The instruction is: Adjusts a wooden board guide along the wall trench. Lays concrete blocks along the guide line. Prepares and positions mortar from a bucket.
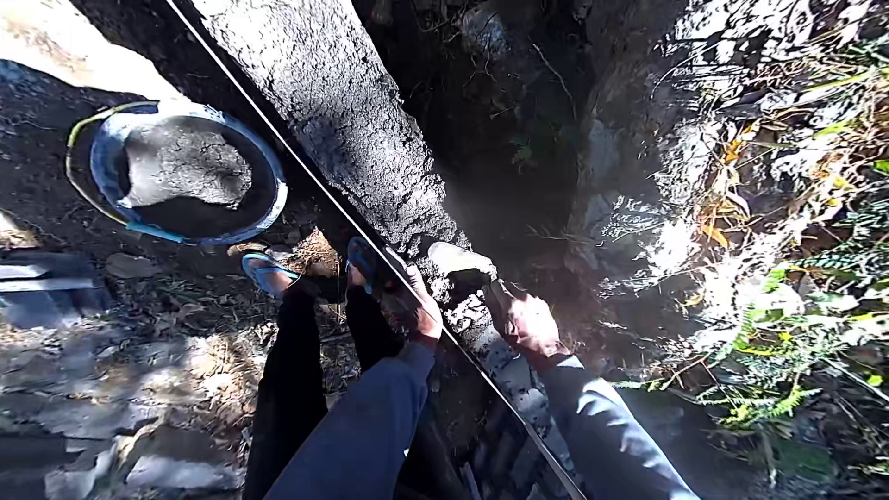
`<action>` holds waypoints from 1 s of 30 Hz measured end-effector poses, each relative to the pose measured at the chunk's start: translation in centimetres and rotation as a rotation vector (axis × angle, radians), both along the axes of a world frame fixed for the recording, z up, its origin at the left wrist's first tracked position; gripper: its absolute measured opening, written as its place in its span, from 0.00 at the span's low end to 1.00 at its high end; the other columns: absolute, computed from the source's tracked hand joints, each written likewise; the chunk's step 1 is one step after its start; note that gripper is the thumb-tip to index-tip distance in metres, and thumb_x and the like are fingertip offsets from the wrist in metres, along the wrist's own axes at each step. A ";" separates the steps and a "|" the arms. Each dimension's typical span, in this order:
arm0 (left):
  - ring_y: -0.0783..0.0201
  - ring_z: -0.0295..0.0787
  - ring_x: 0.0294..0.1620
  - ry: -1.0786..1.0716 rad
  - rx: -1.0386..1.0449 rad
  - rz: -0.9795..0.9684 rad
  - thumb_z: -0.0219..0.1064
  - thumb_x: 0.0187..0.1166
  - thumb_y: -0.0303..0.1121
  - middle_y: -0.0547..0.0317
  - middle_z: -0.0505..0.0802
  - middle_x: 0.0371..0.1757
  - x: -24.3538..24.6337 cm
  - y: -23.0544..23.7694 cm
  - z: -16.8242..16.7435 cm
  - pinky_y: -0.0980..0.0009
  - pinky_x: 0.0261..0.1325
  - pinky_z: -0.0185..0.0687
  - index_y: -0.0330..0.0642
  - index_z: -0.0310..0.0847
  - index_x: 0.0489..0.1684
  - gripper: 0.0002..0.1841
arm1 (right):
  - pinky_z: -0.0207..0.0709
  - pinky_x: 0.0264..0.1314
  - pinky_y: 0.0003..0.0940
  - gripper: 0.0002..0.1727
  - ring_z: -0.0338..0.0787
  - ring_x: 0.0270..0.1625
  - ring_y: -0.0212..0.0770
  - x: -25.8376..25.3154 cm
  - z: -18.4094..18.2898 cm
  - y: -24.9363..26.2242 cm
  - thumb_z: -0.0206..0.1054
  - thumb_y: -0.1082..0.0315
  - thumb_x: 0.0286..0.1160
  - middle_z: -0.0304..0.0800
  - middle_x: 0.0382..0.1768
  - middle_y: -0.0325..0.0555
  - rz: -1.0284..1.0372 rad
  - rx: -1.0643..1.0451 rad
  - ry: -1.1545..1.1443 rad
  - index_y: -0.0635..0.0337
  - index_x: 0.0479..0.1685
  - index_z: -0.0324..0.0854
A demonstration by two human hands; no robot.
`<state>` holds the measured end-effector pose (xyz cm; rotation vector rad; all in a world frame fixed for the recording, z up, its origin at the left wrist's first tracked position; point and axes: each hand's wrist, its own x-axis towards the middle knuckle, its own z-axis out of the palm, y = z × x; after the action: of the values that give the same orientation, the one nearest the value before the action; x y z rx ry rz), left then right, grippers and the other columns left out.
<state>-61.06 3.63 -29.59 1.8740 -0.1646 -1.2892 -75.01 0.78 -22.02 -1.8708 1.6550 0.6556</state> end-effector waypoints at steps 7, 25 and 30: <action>0.54 0.59 0.90 -0.024 0.080 -0.093 0.38 0.96 0.40 0.30 0.66 0.87 -0.4 0.5 0.8 0.65 0.91 0.50 0.22 0.50 0.88 0.31 | 0.79 0.57 0.63 0.29 0.90 0.50 0.59 -0.5 0.0 -3.0 0.44 0.48 0.93 0.89 0.40 0.60 -0.250 0.424 -0.090 0.64 0.50 0.83; 0.49 0.57 0.91 0.218 0.237 -0.050 0.36 0.97 0.35 0.29 0.63 0.89 -0.3 1.6 3.3 0.63 0.92 0.47 0.23 0.49 0.89 0.28 | 0.69 0.19 0.25 0.20 0.72 0.18 0.28 -4.6 -0.2 -1.3 0.50 0.51 0.95 0.74 0.23 0.34 -0.984 0.492 -0.048 0.58 0.51 0.79; 0.49 0.61 0.89 0.199 0.185 0.010 0.42 0.96 0.35 0.29 0.67 0.86 2.8 2.4 3.4 0.63 0.90 0.50 0.22 0.57 0.86 0.27 | 0.79 0.29 0.24 0.19 0.80 0.24 0.24 -1.4 7.8 1.4 0.46 0.62 0.93 0.81 0.28 0.35 -0.916 0.317 -0.235 0.68 0.50 0.79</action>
<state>-58.30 6.05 -26.19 1.8816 0.0711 -1.5176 -76.44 2.18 -14.25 -0.7815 1.8630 0.2596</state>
